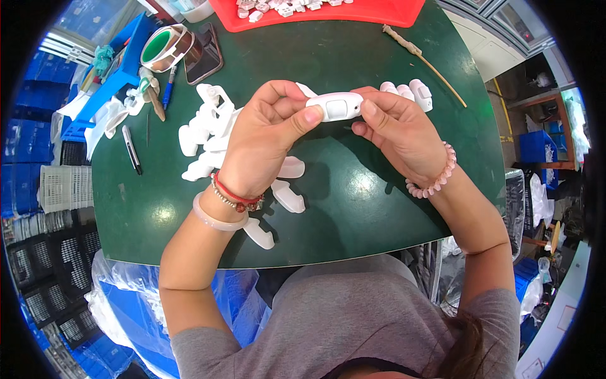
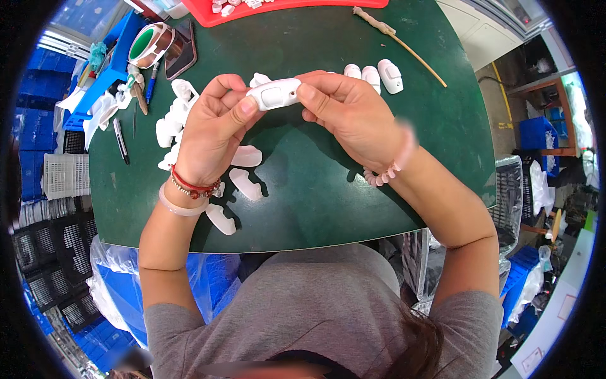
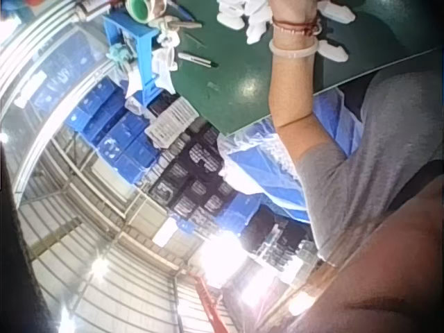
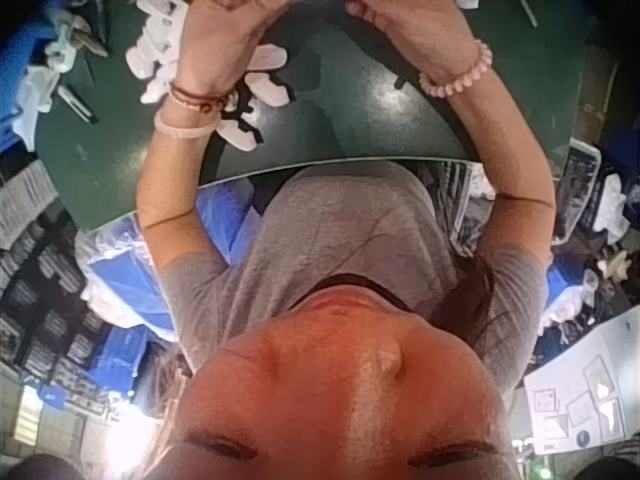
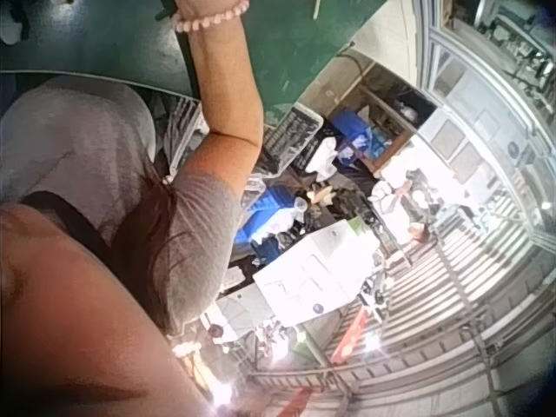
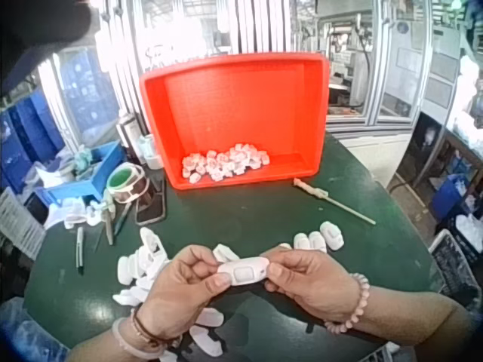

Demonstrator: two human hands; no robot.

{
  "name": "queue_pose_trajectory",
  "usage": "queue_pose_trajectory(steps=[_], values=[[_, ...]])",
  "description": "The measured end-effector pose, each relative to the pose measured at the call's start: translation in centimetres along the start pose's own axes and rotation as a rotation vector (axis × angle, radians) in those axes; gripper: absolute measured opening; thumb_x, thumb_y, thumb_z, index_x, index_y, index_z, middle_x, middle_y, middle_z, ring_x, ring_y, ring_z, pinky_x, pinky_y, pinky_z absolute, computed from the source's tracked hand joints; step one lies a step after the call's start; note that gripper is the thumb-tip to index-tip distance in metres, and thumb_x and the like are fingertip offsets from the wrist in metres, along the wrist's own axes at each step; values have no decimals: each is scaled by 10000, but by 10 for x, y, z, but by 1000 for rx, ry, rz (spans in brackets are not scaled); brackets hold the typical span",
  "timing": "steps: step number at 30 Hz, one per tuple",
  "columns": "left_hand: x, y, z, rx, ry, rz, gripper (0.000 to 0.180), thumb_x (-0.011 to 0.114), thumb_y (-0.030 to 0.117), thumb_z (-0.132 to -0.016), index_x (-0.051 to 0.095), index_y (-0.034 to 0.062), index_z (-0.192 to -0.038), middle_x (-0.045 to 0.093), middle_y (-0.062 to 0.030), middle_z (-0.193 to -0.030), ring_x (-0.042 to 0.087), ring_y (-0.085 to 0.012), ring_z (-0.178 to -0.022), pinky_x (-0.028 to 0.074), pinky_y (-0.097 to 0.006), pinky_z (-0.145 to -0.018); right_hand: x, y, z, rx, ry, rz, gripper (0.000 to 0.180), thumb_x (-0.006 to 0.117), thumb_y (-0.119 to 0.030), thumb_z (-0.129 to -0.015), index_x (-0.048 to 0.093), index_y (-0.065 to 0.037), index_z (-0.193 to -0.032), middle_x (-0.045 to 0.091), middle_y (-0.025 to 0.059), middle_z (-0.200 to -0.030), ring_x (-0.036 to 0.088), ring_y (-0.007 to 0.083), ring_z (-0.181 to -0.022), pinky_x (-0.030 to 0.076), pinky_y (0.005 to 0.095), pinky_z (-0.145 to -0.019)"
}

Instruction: The person assembles small white plastic electronic components by hand on a green work table.

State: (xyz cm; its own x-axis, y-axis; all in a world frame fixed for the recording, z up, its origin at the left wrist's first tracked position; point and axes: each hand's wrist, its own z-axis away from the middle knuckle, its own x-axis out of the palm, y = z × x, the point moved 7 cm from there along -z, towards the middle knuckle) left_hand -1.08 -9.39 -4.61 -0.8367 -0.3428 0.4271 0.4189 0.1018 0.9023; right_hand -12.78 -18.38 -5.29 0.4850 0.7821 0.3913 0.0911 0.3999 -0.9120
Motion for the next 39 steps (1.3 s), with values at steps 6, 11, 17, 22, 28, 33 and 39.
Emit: queue_pose_trajectory(steps=[6,11,17,22,28,33,39], values=[[-3,-5,-1,7,-16,17,163,602,53,-825,465,57,-913,614,-46,-869,523,-65,-800,421,-190,-710,1,2,1,-27,6,13,271,529,-184,-888,559,12,-1072,543,-3,-887,470,60,-762,410,179,-688],[-4,-5,-2,27,-20,8,168,606,47,-820,468,52,-915,611,-42,-865,532,-68,-806,428,-195,-729,2,3,0,-44,32,29,292,527,-212,-889,556,14,-1072,544,-2,-870,467,64,-766,404,189,-692],[-1,1,-1,28,83,6,206,605,35,-816,450,42,-951,620,-71,-894,550,-92,-812,439,-210,-753,4,-2,1,-120,97,175,337,505,-277,-899,561,12,-1062,542,-5,-854,463,70,-750,403,200,-706],[-2,-5,-1,26,15,2,207,570,65,-846,438,61,-1005,620,-113,-963,571,-149,-904,434,-269,-837,2,-1,1,-156,80,285,344,497,-297,-902,574,24,-997,496,-12,-792,436,64,-728,378,197,-677],[1,-12,-2,43,4,99,187,579,21,-833,405,88,-854,596,-54,-876,517,-80,-801,418,-215,-737,-1,5,1,-184,132,179,298,485,-263,-910,571,16,-973,468,-10,-764,407,61,-699,353,197,-640],[-1,-15,-3,35,11,105,187,567,13,-839,405,100,-805,587,-40,-867,501,-77,-782,406,-215,-734,-3,8,-1,-209,143,186,286,479,-247,-913,567,15,-988,469,-5,-763,406,62,-698,353,197,-641],[-1,-11,-3,61,-8,108,156,581,27,-834,435,82,-847,584,-37,-870,510,-78,-817,415,-224,-761,-2,8,-1,-177,154,158,303,469,-262,-917,566,12,-1003,479,-9,-776,420,62,-704,362,196,-650]])
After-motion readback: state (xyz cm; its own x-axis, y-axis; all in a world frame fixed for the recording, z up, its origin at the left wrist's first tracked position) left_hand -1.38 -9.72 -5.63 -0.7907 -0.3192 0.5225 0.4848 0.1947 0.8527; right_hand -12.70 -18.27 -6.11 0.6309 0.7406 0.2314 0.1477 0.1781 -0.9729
